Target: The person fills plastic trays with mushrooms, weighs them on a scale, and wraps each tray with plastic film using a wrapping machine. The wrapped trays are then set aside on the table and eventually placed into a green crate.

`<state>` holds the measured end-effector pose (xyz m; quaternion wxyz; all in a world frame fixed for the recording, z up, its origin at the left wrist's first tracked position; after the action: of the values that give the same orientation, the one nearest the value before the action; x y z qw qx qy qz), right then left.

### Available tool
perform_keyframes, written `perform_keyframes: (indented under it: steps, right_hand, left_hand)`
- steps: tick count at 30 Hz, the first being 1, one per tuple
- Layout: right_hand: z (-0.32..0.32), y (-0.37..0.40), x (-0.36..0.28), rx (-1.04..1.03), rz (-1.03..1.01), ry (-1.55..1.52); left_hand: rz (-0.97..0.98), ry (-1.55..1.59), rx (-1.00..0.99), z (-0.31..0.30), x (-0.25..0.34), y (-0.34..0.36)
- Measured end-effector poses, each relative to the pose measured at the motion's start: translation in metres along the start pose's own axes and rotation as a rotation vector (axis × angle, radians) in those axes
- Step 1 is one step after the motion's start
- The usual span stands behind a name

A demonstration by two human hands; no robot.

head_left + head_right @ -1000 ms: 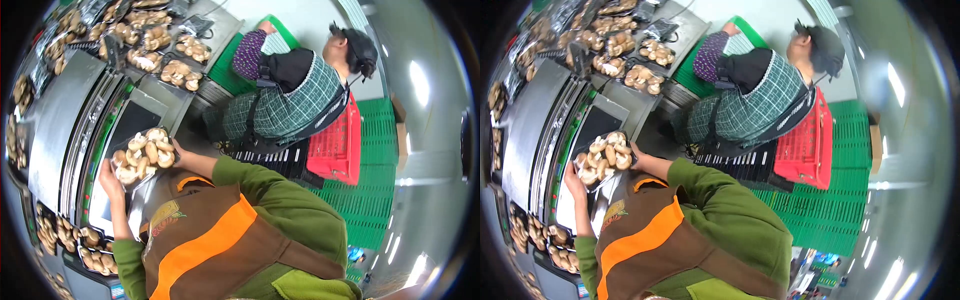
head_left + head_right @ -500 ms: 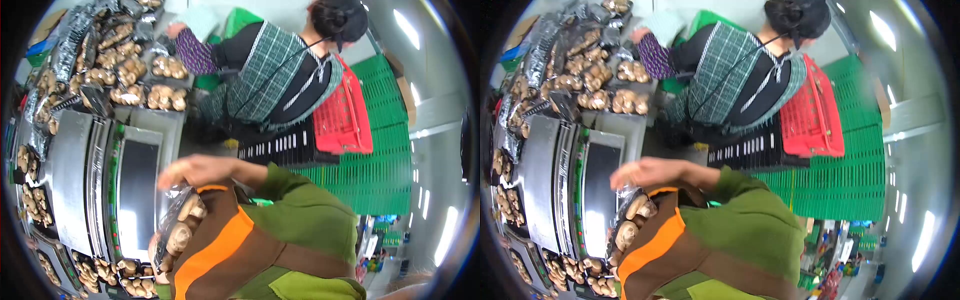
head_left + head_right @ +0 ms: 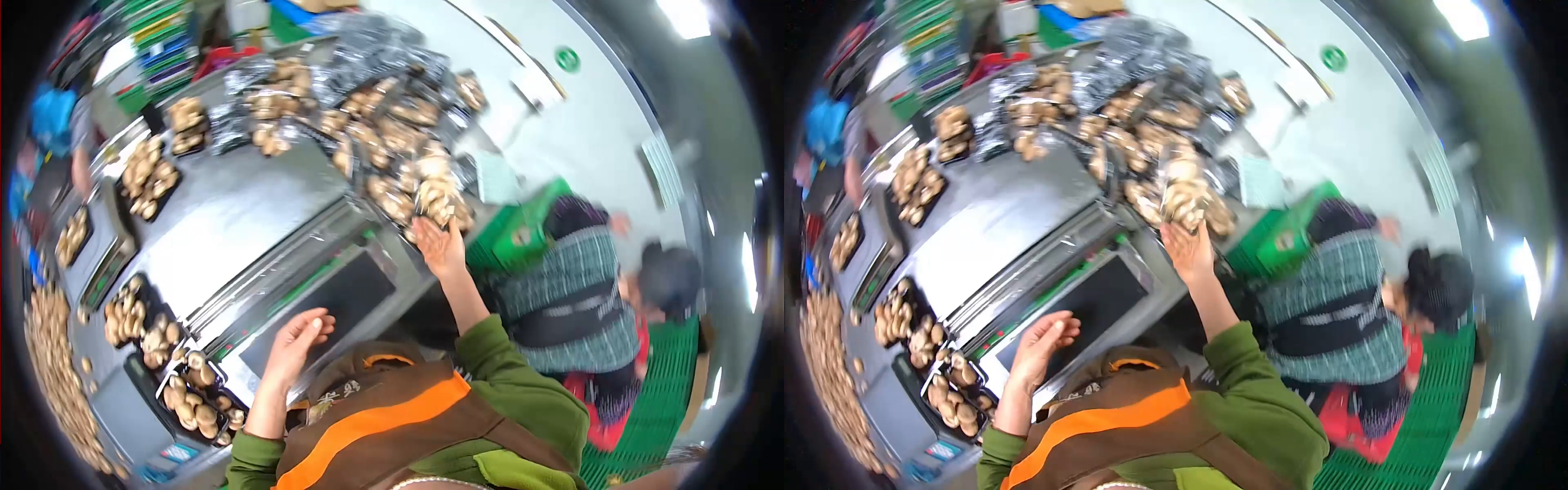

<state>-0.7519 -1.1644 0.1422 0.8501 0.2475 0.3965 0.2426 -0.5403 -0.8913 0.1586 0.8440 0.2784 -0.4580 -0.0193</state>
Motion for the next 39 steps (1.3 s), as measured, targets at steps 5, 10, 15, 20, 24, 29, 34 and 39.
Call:
perform_keyframes:
  steps: [5,10,15,20,24,29,34,39]
  right_hand:
    - [0.125,-0.022,0.081,-0.277,-0.064,0.543]
    - [0.295,-0.066,0.184,-0.560,-0.065,0.813]
    - [0.412,-0.159,0.342,-0.691,0.154,0.994]
    - [0.479,-0.228,0.447,-0.507,0.133,1.142]
    - [0.502,-0.259,0.483,-0.412,-0.014,1.142]
    - [0.508,-0.259,0.480,-0.574,-0.456,1.240]
    - [0.458,-0.227,0.414,-0.500,-0.232,1.108]
    - [0.371,-0.142,0.292,-0.507,-0.178,1.077]
  left_hand:
    - [0.373,0.083,0.515,-0.125,0.100,0.009]
    - [0.624,0.234,0.793,-0.290,0.172,-0.027]
    - [0.512,0.186,0.897,-0.436,0.195,-0.154]
    - [0.422,0.163,1.102,-0.531,0.205,-0.244]
    - [0.188,-0.061,1.153,-0.552,0.215,-0.270]
    - [0.374,-0.524,1.390,-0.542,0.232,-0.261]
    - [0.571,-0.587,1.287,-0.433,0.266,-0.204]
    - [0.733,-0.734,0.924,-0.346,0.241,-0.160]
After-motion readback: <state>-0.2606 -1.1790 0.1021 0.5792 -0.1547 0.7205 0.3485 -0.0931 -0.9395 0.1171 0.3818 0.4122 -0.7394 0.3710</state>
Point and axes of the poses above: each hand's wrist, its own y-axis away from the middle knuckle, its own z-axis out of the palm, x = y × z, the point moved 6 cm from there along -y, towards the middle knuckle, and after that the axes turned 6 degrees about x, right-handed, at the moved point
